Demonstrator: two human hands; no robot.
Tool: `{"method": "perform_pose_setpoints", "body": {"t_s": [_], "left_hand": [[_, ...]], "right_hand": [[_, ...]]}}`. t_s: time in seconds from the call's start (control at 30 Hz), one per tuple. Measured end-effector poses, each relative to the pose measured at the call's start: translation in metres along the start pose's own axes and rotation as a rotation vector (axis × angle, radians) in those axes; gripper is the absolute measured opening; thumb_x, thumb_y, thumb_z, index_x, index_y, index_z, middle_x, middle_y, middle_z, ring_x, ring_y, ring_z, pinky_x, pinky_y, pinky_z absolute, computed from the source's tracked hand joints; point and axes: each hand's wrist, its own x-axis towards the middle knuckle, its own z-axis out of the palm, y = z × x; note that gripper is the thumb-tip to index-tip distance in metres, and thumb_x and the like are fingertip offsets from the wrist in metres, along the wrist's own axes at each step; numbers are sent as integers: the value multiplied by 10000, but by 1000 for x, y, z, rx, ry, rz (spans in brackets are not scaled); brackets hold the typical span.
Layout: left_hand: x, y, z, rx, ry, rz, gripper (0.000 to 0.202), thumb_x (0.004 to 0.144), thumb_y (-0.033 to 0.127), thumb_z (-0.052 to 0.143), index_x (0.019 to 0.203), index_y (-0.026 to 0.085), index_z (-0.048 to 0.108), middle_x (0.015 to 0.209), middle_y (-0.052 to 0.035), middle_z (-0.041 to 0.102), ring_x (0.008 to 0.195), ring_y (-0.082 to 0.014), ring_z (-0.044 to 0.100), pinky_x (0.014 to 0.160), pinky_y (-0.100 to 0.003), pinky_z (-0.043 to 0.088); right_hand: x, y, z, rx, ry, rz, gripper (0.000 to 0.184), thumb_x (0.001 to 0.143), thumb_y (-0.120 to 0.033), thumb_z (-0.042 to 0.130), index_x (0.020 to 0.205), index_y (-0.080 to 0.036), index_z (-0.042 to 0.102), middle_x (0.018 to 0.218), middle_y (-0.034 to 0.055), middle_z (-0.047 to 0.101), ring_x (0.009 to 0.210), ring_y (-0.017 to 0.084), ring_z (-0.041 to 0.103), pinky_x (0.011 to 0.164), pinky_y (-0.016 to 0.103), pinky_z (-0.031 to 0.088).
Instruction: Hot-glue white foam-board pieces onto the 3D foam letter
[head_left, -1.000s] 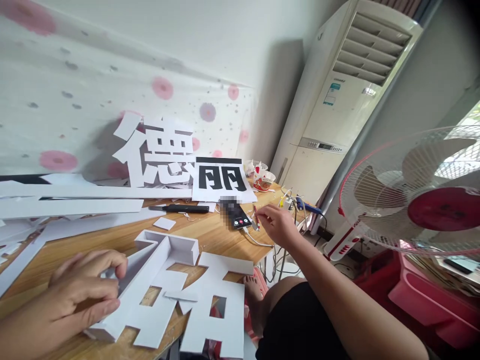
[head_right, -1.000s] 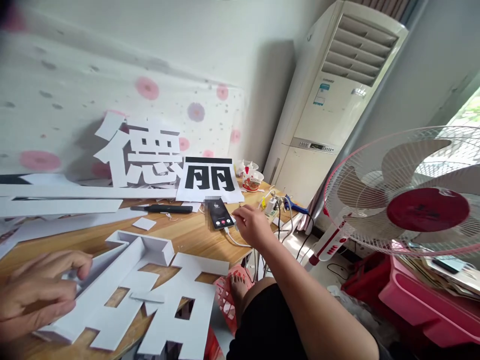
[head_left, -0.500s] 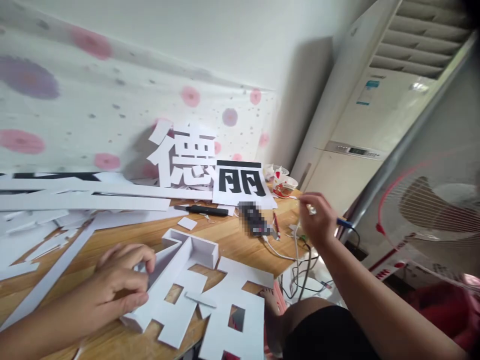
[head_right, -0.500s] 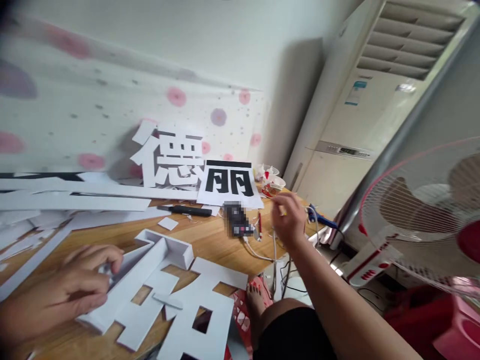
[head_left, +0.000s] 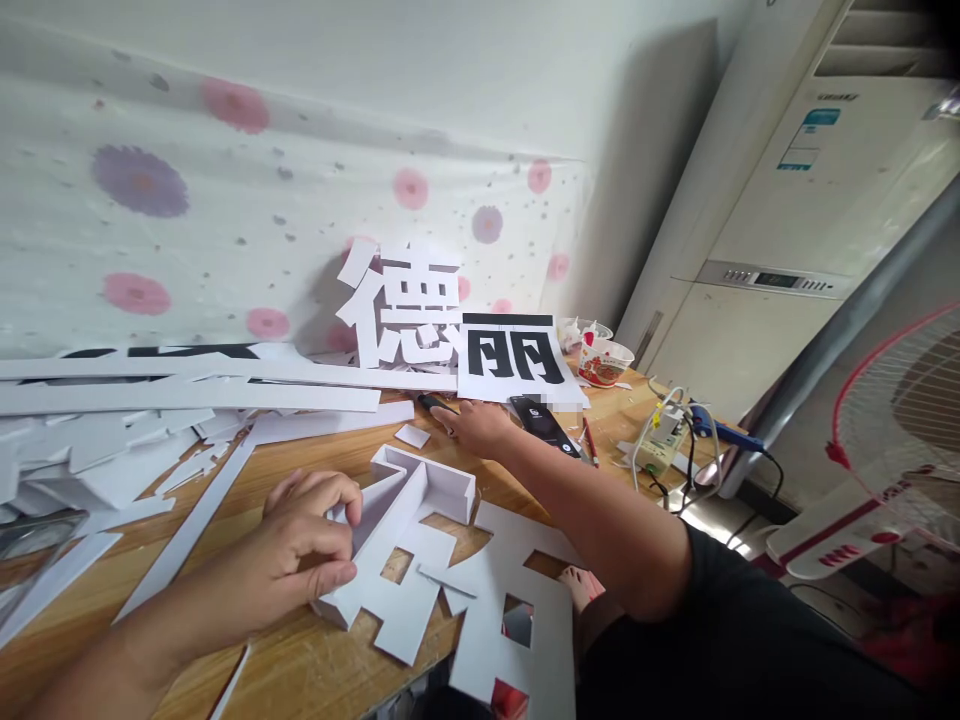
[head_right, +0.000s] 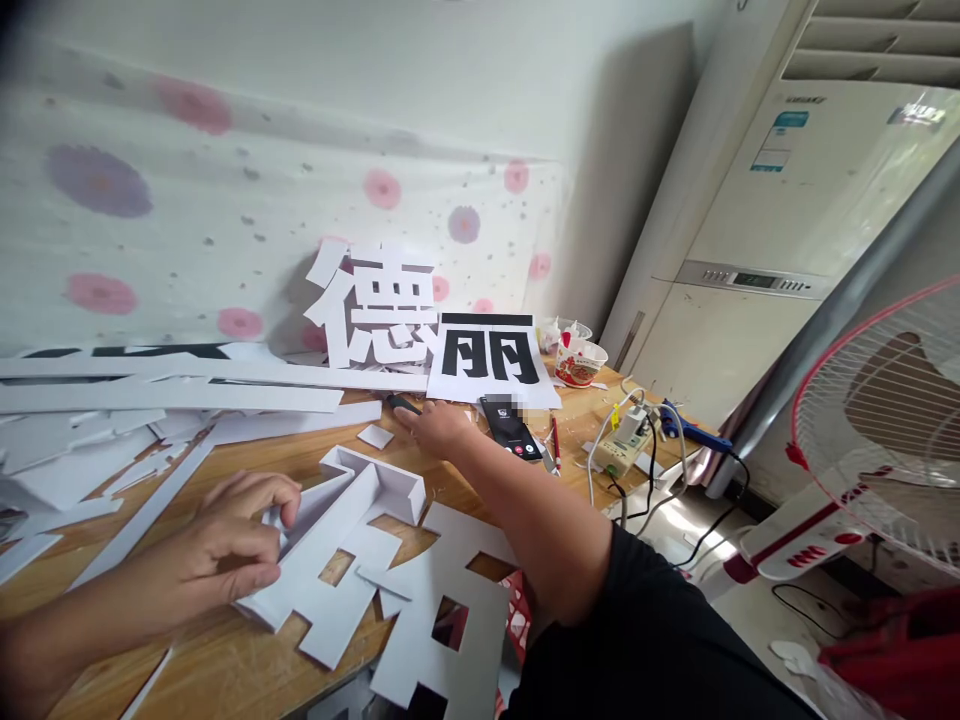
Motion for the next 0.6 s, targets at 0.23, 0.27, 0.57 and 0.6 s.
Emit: {"method": "perform_pose_setpoints", "body": {"t_s": [0.23, 0.27, 0.57, 0.6], "left_hand": [[-2, 7, -1, -30, 70, -57, 228, 819, 381, 590, 675, 206, 564, 947, -6, 516, 996, -207, 448, 1049, -483, 238], [-2, 9, -1, -45, 83, -46, 211, 815, 373, 598, 688, 207, 566, 936, -3, 512, 981, -201, 446, 1055, -487, 234], [0, 18, -5, -104, 98, 8, 159, 824, 356, 626, 734, 228, 650, 856, 0, 516, 925, -196, 479, 991, -460, 280], [0, 17, -4, -103, 99, 26, 136, 830, 352, 624, 761, 242, 664, 859, 0, 530, 930, -196, 484, 984, -453, 280]], "right_hand": [[-37, -9, -62, 416, 31, 49, 488, 923, -156, 240, 1283, -203, 566, 863, 81, 691, 621, 149, 621, 575, 288, 509], [-47, -8, -69, 521, 61, 59, 490, 923, -172, 219, 1286, -172, 548, 857, 90, 683, 617, 148, 620, 565, 290, 517], [-144, -19, -113, 1502, 338, -106, 330, 645, -319, 574, 966, -258, 622, 848, 22, 648, 718, 185, 625, 636, 376, 507], [-148, -19, -116, 1491, 359, -160, 372, 603, -299, 636, 975, -287, 628, 832, 5, 639, 704, 176, 614, 610, 357, 503]]}}
